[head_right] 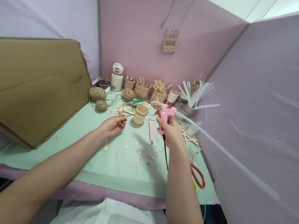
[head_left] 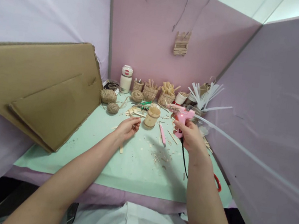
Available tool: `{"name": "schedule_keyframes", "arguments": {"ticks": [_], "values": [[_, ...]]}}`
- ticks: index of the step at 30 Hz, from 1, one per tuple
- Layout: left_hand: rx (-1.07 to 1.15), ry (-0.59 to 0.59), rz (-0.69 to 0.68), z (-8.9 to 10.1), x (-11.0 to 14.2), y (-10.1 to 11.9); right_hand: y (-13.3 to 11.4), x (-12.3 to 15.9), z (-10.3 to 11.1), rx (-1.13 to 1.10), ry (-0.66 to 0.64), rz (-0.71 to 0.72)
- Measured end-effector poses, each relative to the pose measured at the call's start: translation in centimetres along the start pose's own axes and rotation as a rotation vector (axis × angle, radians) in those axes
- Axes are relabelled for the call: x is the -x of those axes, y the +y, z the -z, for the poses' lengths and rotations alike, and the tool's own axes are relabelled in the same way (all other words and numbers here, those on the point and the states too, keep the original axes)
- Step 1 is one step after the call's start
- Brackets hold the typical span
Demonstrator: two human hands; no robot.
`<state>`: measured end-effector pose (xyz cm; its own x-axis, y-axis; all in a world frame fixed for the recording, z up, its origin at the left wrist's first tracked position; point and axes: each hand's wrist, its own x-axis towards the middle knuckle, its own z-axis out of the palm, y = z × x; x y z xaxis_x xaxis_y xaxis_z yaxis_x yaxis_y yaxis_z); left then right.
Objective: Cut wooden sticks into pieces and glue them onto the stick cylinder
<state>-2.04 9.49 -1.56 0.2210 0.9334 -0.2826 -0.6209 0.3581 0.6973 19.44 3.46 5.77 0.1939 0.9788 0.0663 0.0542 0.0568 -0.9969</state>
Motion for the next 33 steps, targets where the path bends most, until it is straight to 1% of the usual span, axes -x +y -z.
{"name": "schedule_keyframes", "arguments": {"ticks": [2,8,12,16,19,23,26,30,33], "values": [[-0.009,-0.005,0.000,0.0,0.0,0.0,1.1,0.7,-0.2,0.006,-0.005,-0.047],[-0.046,-0.018,0.012,0.2,-0.2,-0.2,4.7,2.8,-0.9,0.049,-0.054,-0.118],[-0.080,-0.020,0.023,0.2,-0.2,-0.4,6.1,3.6,-1.4,0.024,-0.119,-0.110],[-0.119,-0.040,0.037,0.2,-0.1,-0.7,7.1,3.8,-1.9,0.082,-0.099,-0.091],[-0.141,-0.046,0.047,0.1,0.0,-0.8,7.8,3.9,-2.2,0.113,-0.072,-0.066],[-0.158,-0.043,0.048,0.0,0.0,-1.0,8.1,4.0,-2.5,0.086,-0.041,-0.035],[-0.167,-0.048,0.046,-0.1,0.1,-1.0,8.2,4.2,-2.7,0.080,-0.034,-0.021],[-0.174,-0.049,0.043,-0.2,0.3,-1.0,8.3,4.2,-2.9,0.136,-0.023,-0.007],[-0.170,-0.042,0.042,-0.3,0.4,-1.0,8.1,4.3,-3.1,0.154,-0.038,-0.011]]}}
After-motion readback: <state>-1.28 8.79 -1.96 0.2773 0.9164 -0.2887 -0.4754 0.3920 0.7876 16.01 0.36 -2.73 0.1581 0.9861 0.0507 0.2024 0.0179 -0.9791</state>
